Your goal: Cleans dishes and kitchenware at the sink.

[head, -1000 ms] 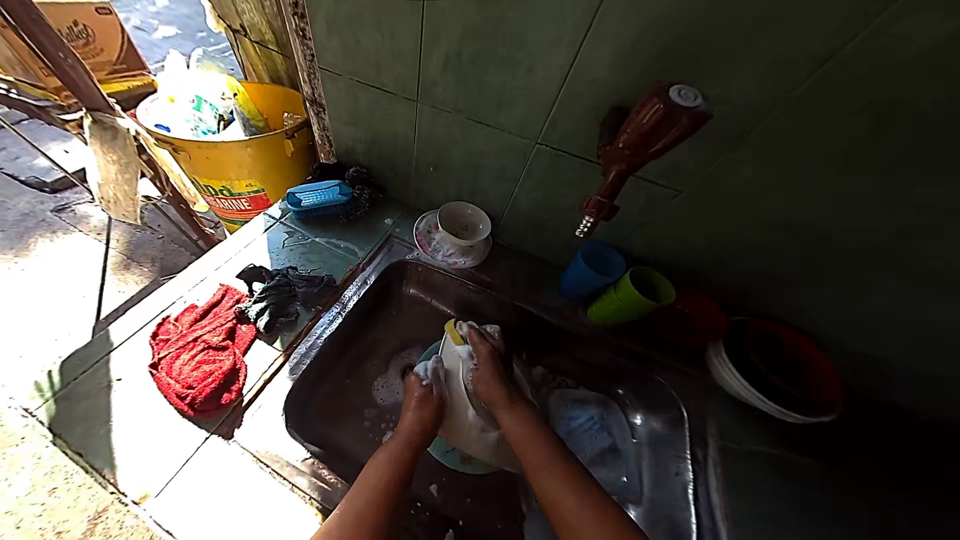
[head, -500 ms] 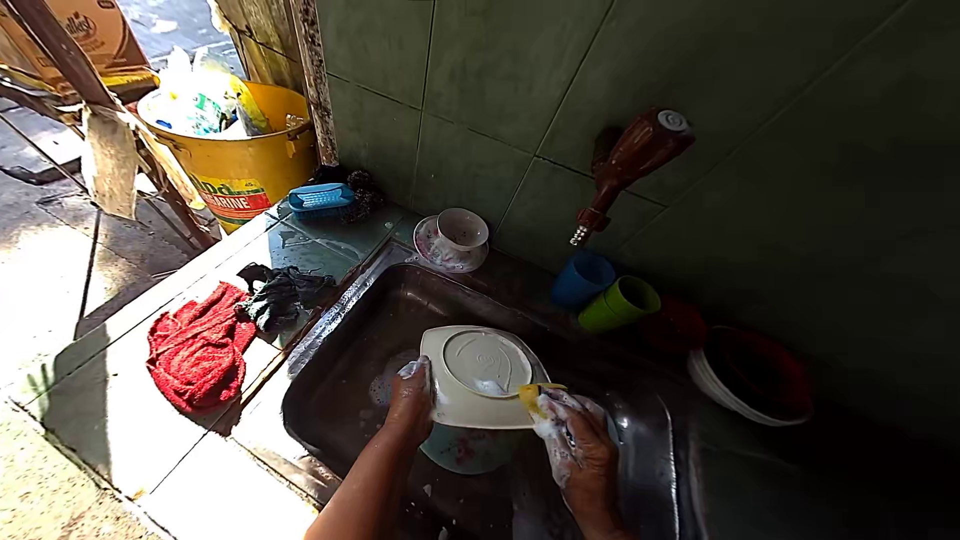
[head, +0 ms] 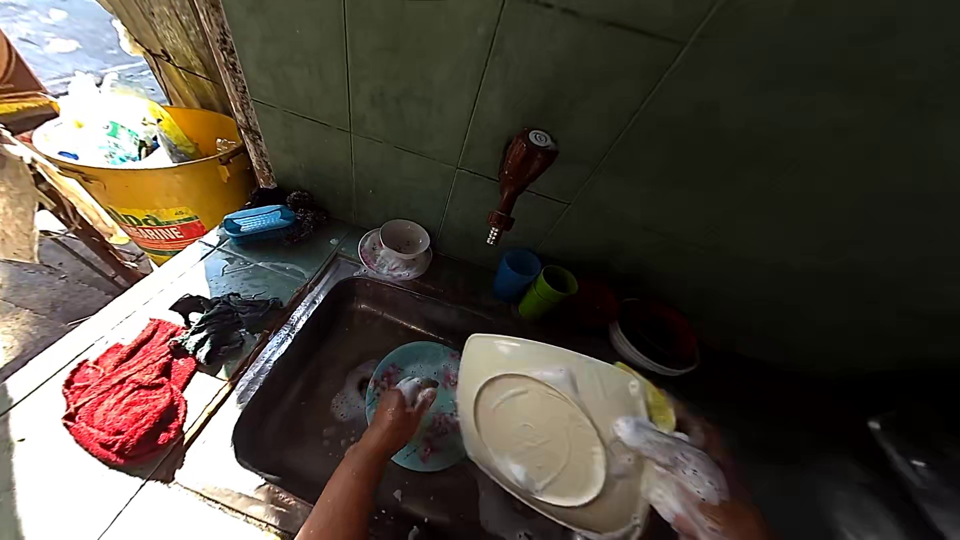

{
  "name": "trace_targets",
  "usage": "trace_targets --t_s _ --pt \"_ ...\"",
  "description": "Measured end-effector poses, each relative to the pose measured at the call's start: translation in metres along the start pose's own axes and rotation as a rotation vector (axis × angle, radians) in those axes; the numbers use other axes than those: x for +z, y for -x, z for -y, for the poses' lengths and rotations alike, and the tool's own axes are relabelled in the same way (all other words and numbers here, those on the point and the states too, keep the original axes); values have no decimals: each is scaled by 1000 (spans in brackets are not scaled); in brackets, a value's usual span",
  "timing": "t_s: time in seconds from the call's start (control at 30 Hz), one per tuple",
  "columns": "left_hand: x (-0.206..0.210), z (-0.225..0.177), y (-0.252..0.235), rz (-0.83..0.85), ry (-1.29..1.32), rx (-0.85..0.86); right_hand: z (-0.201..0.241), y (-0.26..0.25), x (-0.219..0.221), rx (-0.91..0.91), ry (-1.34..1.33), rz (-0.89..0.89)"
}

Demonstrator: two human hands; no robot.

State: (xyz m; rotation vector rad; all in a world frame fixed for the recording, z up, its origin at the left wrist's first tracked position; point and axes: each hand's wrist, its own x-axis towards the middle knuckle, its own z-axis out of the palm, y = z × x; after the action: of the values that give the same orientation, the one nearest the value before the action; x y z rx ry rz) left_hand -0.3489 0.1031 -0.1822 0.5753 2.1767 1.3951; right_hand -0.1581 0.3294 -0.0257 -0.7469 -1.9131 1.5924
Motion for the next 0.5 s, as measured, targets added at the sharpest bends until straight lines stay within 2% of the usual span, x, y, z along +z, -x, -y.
trace_targets --t_s 0.03,0.1,0.2,0.3,0.4,0.5 --pt "0 3 -2 17 -160 -39 19 7 -20 -118 180 -20" --pt "0 6 -3 -68 -356 -191 48 16 -59 -261 552 11" --pt "-2 3 -1 -138 -539 -421 52 15 -88 -173 866 40" --pt "-8 4 0 -102 -593 -566 -2 4 -101 -15 1076 -82" --pt "-13 5 0 -103 -554 -591 -66 -9 -115 43 1202 -184" --pt "-18 11 -6 -138 -476 -643 -84 -13 -105 54 1203 -197"
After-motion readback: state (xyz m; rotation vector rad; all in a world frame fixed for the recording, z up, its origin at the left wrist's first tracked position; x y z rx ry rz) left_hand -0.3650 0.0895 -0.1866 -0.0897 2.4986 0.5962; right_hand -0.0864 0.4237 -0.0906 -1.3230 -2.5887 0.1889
